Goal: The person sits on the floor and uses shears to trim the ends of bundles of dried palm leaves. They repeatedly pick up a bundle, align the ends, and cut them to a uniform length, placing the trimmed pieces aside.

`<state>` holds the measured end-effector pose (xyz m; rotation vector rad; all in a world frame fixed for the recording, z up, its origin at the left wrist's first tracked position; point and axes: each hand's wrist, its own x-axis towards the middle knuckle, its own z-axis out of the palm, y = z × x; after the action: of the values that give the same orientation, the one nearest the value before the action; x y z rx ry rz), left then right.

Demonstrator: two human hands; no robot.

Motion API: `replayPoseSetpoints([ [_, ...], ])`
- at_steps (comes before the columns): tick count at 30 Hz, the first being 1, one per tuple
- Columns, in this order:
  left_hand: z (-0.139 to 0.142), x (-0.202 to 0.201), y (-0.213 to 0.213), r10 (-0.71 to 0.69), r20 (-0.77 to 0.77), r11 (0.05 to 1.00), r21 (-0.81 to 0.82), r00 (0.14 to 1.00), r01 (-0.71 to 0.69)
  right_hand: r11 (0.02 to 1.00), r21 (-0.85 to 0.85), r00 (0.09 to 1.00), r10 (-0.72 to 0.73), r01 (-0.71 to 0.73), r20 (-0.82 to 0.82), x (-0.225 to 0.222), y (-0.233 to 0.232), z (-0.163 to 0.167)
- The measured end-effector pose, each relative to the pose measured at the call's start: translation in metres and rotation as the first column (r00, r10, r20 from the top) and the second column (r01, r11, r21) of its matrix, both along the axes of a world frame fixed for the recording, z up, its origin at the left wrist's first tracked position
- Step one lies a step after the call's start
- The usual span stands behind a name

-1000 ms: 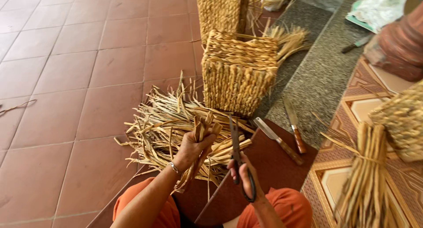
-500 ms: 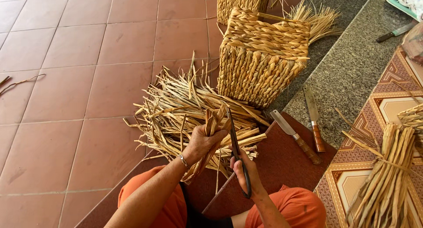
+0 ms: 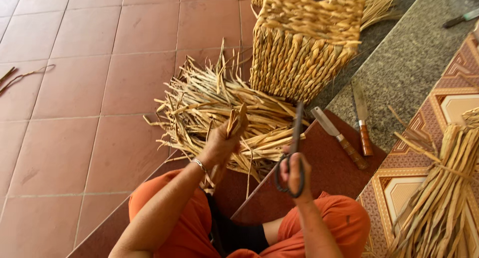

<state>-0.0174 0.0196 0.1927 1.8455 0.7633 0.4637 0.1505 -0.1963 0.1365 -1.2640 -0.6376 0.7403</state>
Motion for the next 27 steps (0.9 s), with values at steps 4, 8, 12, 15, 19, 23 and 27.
replayPoseSetpoints([
  [4,-0.031,-0.021,0.017,0.051,-0.373,0.723,0.654,0.926,0.224,0.976,-0.089,0.98,-0.2,0.197,-0.024,0.032,-0.023,-0.015],
  [8,-0.106,-0.028,-0.004,-0.111,-0.74,0.946,0.127,0.663,0.3,0.956,-0.019,0.943,-0.293,0.294,-0.156,0.04,-0.029,-0.017],
  [12,-0.174,-0.024,-0.03,-0.03,-0.554,0.721,0.565,0.832,0.402,0.963,-0.019,0.95,-0.269,0.27,-0.157,0.034,-0.027,-0.017],
  [15,-0.195,-0.006,-0.043,-0.093,-0.78,0.491,0.505,0.619,0.71,0.97,-0.053,0.959,-0.242,0.237,-0.145,0.031,-0.027,-0.019],
  [19,-0.194,0.016,-0.054,-0.076,-0.829,0.596,0.408,0.554,0.692,0.969,-0.055,0.967,-0.244,0.241,-0.071,0.032,-0.028,-0.02],
  [23,-0.184,0.021,-0.05,-0.089,-0.906,0.605,0.28,0.413,0.745,0.969,-0.04,0.965,-0.246,0.244,-0.088,0.037,-0.024,-0.015],
  [27,-0.157,0.003,-0.038,-0.184,-0.945,0.879,-0.035,0.272,0.475,0.97,-0.023,0.966,-0.242,0.241,-0.092,0.035,-0.021,-0.013],
])
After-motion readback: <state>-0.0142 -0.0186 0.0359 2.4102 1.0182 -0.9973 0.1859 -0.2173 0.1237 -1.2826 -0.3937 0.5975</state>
